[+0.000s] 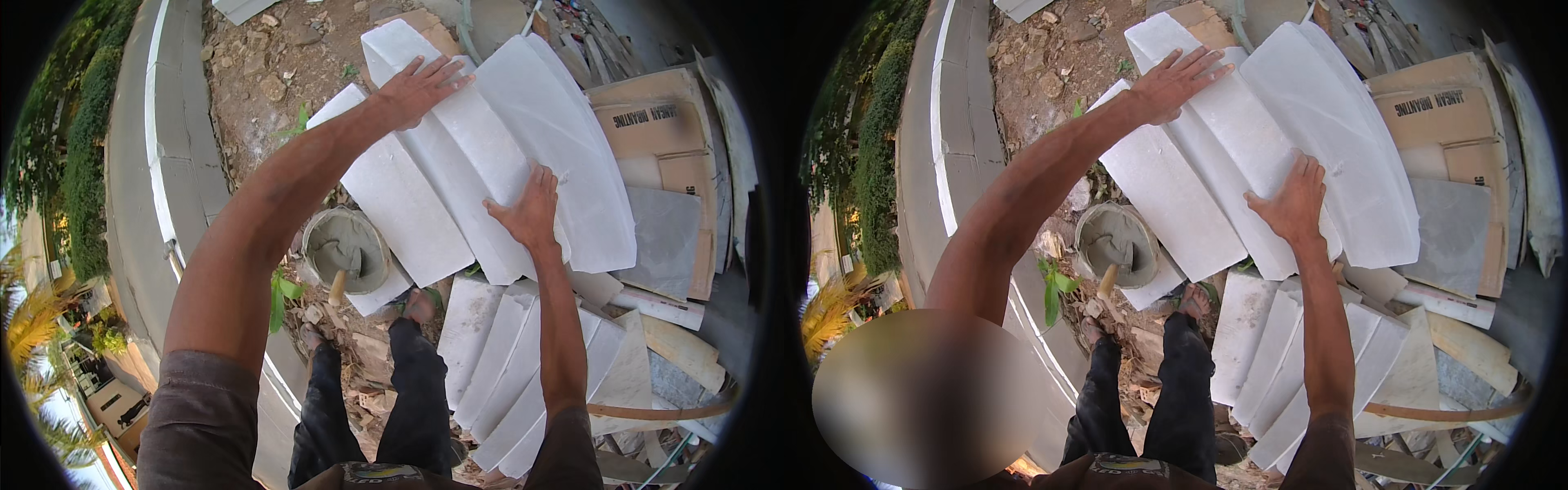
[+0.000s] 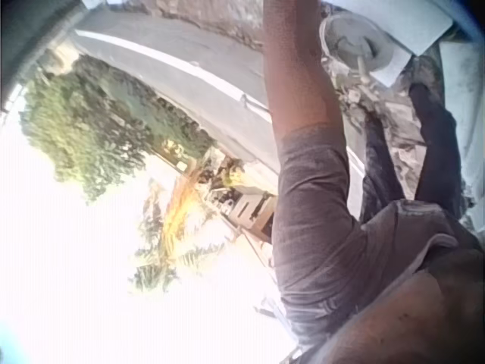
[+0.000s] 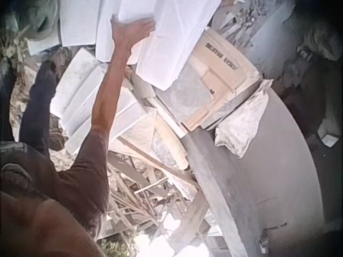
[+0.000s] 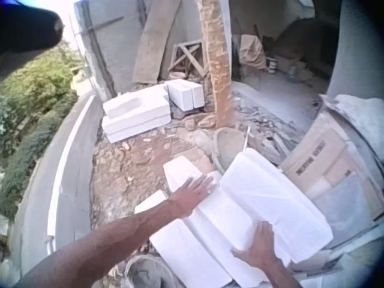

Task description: The person measures and cuts white styrofoam siding pieces using a tape measure and a hand saw. They apply adhesive from a bucket to the back of the cut pieces and install them onto a curved exterior wall, tapping them into place with a hammer.

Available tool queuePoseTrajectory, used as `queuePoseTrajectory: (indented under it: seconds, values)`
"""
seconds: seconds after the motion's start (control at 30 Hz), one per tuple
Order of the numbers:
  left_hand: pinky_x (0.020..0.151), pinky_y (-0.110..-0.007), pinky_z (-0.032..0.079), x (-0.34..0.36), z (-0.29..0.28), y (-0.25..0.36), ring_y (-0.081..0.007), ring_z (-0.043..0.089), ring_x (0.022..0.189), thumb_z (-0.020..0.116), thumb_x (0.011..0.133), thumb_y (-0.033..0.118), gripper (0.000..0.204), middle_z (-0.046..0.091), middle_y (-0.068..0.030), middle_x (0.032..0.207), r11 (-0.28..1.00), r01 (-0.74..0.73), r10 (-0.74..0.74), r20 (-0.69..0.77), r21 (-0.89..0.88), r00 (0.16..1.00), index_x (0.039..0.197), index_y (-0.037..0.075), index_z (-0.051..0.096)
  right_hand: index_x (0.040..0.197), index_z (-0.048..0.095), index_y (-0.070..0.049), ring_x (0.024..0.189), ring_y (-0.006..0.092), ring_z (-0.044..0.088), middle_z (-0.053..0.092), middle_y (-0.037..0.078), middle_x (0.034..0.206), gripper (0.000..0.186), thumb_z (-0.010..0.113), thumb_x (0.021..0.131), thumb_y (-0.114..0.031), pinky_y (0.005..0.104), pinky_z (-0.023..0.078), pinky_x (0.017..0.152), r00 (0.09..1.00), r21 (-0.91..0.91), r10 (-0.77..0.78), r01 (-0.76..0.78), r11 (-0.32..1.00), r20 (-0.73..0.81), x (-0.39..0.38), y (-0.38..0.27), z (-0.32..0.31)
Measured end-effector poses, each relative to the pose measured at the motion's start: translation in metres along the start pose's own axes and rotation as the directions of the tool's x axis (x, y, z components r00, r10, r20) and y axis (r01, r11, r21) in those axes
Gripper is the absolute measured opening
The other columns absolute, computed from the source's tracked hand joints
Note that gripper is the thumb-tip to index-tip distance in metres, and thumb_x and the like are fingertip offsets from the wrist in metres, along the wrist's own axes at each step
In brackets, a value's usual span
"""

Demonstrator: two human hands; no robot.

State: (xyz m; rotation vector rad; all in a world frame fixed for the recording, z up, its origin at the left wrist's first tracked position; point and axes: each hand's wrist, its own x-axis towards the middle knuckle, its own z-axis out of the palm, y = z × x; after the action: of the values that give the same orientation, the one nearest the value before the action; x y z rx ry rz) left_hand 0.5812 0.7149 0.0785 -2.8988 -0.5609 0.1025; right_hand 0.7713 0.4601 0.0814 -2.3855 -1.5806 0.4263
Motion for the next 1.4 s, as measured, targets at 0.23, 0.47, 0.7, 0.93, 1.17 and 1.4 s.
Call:
queuePoseTrajectory:
  seconds: [0.23,0.47,0.7,0.93,1.17,1.4]
  values:
    - [0.128,-0.046,0.027,0.011,-0.009,-0.004,-0.0291,0.032,0.152,0.087,0.072,0.008,0.107,0.039,-0.0081,0.158,0.992,-0.123,0.117,0.161,0.03,0.98,0.16,0.018,0.027,0.151,0.032,0.0,0.128,0.0375,0.048,0.05,0.018,0.135,0.113,0.093,0.061,-0.031,0.058,0.042,0.101,0.998,-0.06,0.049,-0.046,0.997,0.049,-0.024,-0.039,-0.007]
    - [0.126,-0.056,0.026,-0.092,-0.043,0.006,-0.0235,0.042,0.141,0.089,0.069,0.02,0.091,0.051,-0.0038,0.139,0.987,-0.156,0.154,0.06,0.028,0.986,0.148,0.016,0.044,0.151,0.034,-0.001,0.126,0.0385,0.046,0.048,0.019,0.135,0.112,0.092,0.058,-0.024,0.0546,0.037,0.103,0.998,-0.058,-0.048,0.045,0.997,-0.049,-0.102,-0.074,0.013]
    - [0.107,-0.054,0.044,-0.243,-0.17,0.055,-0.0202,0.051,0.124,0.091,0.067,0.033,0.082,0.056,-0.0034,0.122,0.962,-0.199,0.202,-0.005,-0.187,0.979,0.137,0.01,0.057,0.153,0.031,-0.004,0.133,0.044,0.043,0.044,0.022,0.145,0.114,0.089,0.055,-0.008,0.0593,0.034,0.112,0.969,-0.037,-0.237,0.24,0.97,0.07,-0.222,-0.095,-0.076]
    - [0.095,-0.048,0.044,-0.495,-0.217,0.084,-0.0255,0.051,0.12,0.094,0.065,0.042,0.093,0.053,-0.0089,0.119,0.889,0.22,-0.164,0.169,-0.402,0.972,0.14,0.007,0.053,0.151,0.036,0.0,0.129,0.042,0.046,0.049,0.023,0.14,0.117,0.087,0.047,-0.016,0.0578,0.035,0.108,0.706,0.046,-0.557,0.601,0.798,0.437,-0.253,-0.228,-0.115]
    - [0.103,-0.053,0.039,-0.755,-0.248,0.166,-0.0316,0.05,0.124,0.097,0.058,0.045,0.111,0.049,-0.0119,0.124,0.523,0.756,-0.651,0.388,-0.393,0.652,0.148,0.012,0.042,0.146,0.043,0.003,0.127,0.0399,0.05,0.052,0.022,0.141,0.113,0.094,0.048,-0.023,0.0548,0.033,0.109,0.175,0.324,-0.798,0.848,0.42,0.577,-0.295,-0.428,-0.045]
    - [0.106,-0.054,0.036,-0.918,-0.265,0.282,-0.036,0.048,0.124,0.097,0.051,0.033,0.111,0.048,-0.0166,0.13,-0.092,0.982,-0.917,0.399,-0.166,-0.018,0.146,0.009,0.043,0.146,0.049,0.003,0.124,0.0314,0.054,0.057,0.018,0.135,0.1,0.091,0.06,-0.026,0.054,0.033,0.113,-0.46,0.519,-0.799,0.825,-0.223,0.388,-0.376,-0.635,0.069]
